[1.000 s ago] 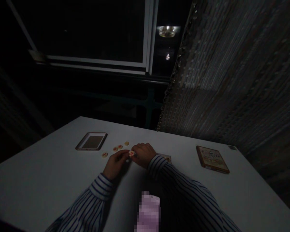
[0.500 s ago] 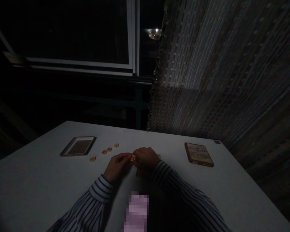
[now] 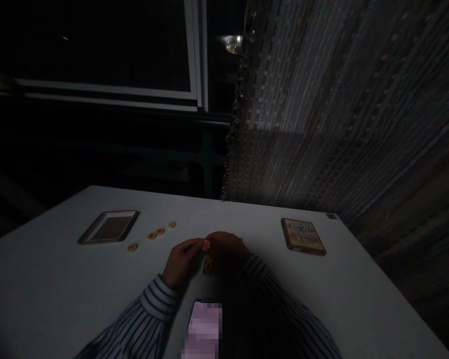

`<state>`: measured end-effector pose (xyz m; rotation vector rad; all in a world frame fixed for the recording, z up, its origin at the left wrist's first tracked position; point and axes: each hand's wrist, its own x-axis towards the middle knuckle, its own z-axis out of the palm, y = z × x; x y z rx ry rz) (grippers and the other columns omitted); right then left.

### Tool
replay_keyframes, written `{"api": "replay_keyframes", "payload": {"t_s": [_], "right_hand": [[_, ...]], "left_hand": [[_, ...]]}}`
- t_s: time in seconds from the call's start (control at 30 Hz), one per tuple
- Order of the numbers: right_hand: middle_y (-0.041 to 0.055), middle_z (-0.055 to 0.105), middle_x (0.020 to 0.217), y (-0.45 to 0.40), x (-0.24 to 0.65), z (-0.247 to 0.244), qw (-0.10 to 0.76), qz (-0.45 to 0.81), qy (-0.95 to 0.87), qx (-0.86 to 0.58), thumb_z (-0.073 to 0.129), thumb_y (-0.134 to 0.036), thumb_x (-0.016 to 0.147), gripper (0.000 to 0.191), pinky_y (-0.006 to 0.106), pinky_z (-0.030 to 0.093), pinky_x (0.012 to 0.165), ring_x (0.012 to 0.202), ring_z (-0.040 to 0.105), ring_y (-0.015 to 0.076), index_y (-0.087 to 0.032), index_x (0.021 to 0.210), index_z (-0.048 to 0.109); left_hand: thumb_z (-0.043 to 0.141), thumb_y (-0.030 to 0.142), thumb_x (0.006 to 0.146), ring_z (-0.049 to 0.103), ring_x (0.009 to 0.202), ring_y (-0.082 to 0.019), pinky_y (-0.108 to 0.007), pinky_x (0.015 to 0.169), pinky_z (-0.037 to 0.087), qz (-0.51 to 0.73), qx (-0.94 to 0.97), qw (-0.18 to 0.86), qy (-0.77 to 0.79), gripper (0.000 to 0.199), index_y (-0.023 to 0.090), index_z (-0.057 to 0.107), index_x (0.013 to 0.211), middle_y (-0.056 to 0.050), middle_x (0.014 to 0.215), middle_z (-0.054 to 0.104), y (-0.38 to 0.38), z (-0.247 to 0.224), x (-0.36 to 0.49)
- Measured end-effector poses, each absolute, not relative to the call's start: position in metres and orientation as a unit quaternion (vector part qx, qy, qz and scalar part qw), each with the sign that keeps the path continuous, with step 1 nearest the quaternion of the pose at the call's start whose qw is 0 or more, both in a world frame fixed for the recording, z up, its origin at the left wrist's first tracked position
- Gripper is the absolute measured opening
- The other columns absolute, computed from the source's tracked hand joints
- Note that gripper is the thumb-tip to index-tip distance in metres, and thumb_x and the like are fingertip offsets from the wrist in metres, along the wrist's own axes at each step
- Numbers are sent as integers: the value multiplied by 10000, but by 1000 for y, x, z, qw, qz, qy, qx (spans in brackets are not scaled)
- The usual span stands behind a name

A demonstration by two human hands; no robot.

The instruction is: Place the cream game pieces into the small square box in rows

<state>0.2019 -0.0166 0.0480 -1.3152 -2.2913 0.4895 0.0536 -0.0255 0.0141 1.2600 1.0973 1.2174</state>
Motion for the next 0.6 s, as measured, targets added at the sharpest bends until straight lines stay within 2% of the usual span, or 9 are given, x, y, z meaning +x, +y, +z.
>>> {"api": "replay_keyframes", "payload": {"t_s": [0.3,0.6], "right_hand": [[32,624,767,-11,209,26,333,342,-753,-453,522,-407,704,296,238,443,609,691,569,132,-181,889,574],[51,624,813,-10,212,18,377,382,-745,-396,512,-401,715,297,276,455,656,734,574,150,-175,893,585]], "left_hand": [[560,344,661,586,799,-168,-266,763,426,514,496,526,462,255,146,649,796,-47,807,668,-24,9,54],[603,332,622,594,759,-170,-274,725,444,508,483,537,470,260,131,640,783,-65,780,666,-25,6,55]]}}
